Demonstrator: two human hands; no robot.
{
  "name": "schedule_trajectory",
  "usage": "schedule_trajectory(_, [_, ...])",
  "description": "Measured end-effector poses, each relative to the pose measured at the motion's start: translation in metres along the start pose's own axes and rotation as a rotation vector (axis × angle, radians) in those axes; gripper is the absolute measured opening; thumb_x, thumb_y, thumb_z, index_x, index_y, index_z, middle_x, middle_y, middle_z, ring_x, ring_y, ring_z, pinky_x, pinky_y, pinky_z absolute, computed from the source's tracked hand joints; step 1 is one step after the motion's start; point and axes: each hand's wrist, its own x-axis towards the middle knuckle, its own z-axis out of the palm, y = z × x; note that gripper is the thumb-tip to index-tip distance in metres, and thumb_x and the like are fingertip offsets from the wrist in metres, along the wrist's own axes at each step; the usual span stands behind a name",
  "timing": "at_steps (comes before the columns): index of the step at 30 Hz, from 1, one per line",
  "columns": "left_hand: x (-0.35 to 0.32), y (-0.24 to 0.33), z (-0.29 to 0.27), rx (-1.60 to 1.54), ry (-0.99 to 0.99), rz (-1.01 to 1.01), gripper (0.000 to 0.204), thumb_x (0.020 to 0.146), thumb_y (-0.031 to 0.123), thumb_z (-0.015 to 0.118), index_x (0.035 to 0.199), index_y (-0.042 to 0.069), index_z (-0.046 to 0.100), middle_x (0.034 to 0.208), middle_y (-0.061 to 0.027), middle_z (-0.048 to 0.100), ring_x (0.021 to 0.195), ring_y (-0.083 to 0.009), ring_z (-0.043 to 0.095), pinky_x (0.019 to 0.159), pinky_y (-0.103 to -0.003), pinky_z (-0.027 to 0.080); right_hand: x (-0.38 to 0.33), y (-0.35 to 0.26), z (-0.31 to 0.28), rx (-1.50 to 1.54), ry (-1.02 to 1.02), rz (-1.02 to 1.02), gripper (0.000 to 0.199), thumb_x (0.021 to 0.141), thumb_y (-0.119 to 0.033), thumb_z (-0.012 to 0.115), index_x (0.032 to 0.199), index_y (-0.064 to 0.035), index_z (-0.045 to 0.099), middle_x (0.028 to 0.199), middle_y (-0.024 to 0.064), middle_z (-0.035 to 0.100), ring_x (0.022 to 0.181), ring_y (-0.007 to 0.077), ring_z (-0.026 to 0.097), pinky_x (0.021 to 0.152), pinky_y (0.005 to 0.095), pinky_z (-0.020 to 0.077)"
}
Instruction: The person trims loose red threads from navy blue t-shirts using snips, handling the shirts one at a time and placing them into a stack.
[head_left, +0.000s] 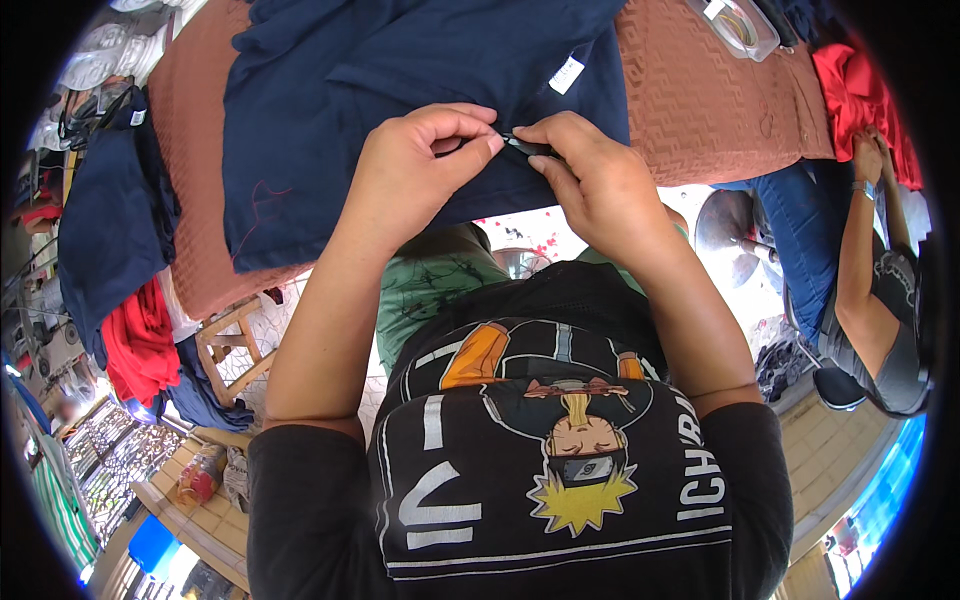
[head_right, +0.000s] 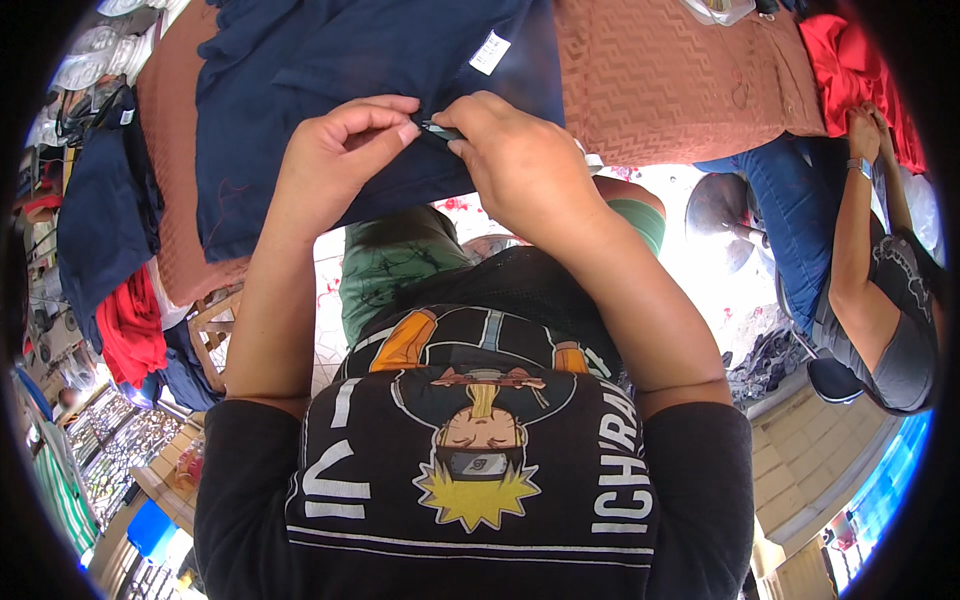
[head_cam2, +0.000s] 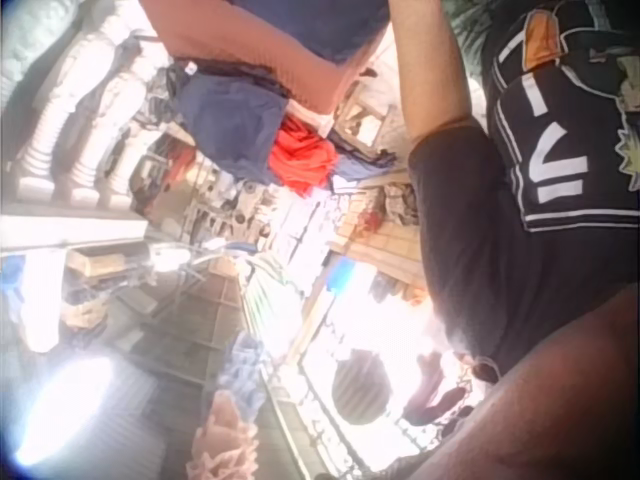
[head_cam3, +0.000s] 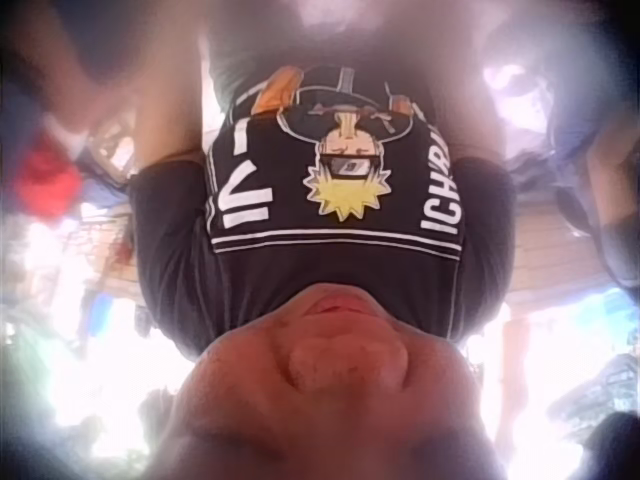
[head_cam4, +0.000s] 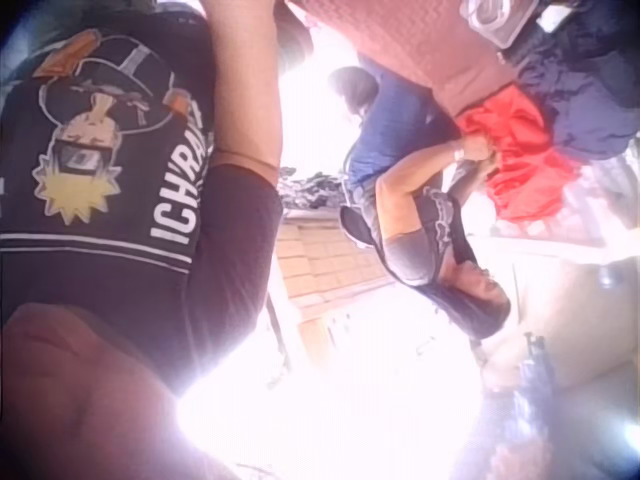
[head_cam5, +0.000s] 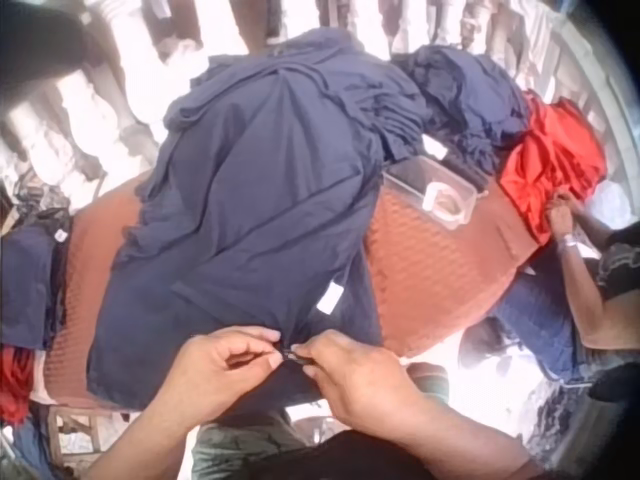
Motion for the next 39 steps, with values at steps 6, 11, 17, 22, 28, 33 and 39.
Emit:
schedule_trajectory(6, [-0.028,0.056,-0.045,0.63,-0.428,0.147,0.021,0.077,0.016,0.076,0.092,0.002,0.07,0.097,-0.0117,0.068,0.087,-0.0248,0.067,0.078,-0.031,0.051,0.0,0.003,-0.012,-0.031,0.112,0.033,0.018,0.087,-0.006,0.061,0.105,-0.0046,0.062,0.098,0.0136,0.066,0.086,0.0347,0.065,0.072,0.0413,0.0512])
schedule_trajectory(11, [-0.014,0.041,-0.016,0.466,0.013,0.293,0.023,0.078,0.015,0.076,0.096,0.002,0.069,0.101,-0.0115,0.067,0.091,-0.0263,0.067,0.08,-0.032,0.052,0.007,-0.003,-0.009,0.216,0.162,0.109,0.019,0.09,-0.005,0.06,0.108,-0.0048,0.061,0.097,0.0167,0.066,0.088,0.034,0.066,0.075,0.0384,0.0508])
schedule_trajectory(17, [-0.003,0.024,0.016,0.581,0.27,0.46,0.024,0.079,0.012,0.074,0.102,0.008,0.069,0.111,-0.0051,0.064,0.094,-0.0234,0.064,0.08,-0.032,0.051,0.001,0.005,-0.009,0.281,0.142,0.225,0.019,0.09,-0.005,0.061,0.109,-0.0044,0.06,0.095,0.0164,0.067,0.088,0.0314,0.067,0.077,0.0368,0.051])
schedule_trajectory(22, [0.015,0.016,0.018,0.606,0.137,0.532,0.02,0.079,0.011,0.072,0.1,0.008,0.07,0.106,-0.0042,0.065,0.091,-0.0235,0.064,0.077,-0.033,0.052,-0.002,0.008,-0.004,0.345,0.133,0.247,0.017,0.091,-0.005,0.06,0.108,-0.0036,0.06,0.097,0.0165,0.068,0.089,0.0289,0.068,0.078,0.0355,0.0513])
schedule_trajectory(28, [0.027,0.012,0.012,0.507,0.002,0.348,0.016,0.081,0.011,0.072,0.096,0.005,0.07,0.094,-0.0067,0.067,0.079,-0.0251,0.065,0.072,-0.033,0.052,0.0,0.007,-0.001,0.317,0.074,0.233,0.016,0.091,-0.005,0.06,0.107,-0.0016,0.06,0.096,0.0163,0.069,0.088,0.0313,0.068,0.076,0.0361,0.0516])
schedule_trajectory(33, [0.033,0.018,0.006,0.471,-0.022,0.221,0.012,0.085,0.012,0.068,0.095,0.004,0.068,0.083,-0.0083,0.069,0.075,-0.0224,0.067,0.07,-0.03,0.051,0.001,0.006,-0.002,0.293,0.062,0.239,0.015,0.089,-0.005,0.06,0.104,-0.0021,0.062,0.095,0.0171,0.068,0.087,0.0342,0.066,0.074,0.0382,0.0508])
schedule_trajectory(39, [0.034,0.014,0.003,0.415,-0.026,0.17,0.012,0.09,0.012,0.063,0.098,0.005,0.067,0.081,-0.01,0.07,0.074,-0.0196,0.068,0.069,-0.03,0.051,0.003,0.003,-0.005,0.187,0.048,0.19,0.015,0.087,-0.007,0.061,0.102,-0.0028,0.063,0.098,0.017,0.066,0.089,0.0369,0.063,0.076,0.0413,0.0495])
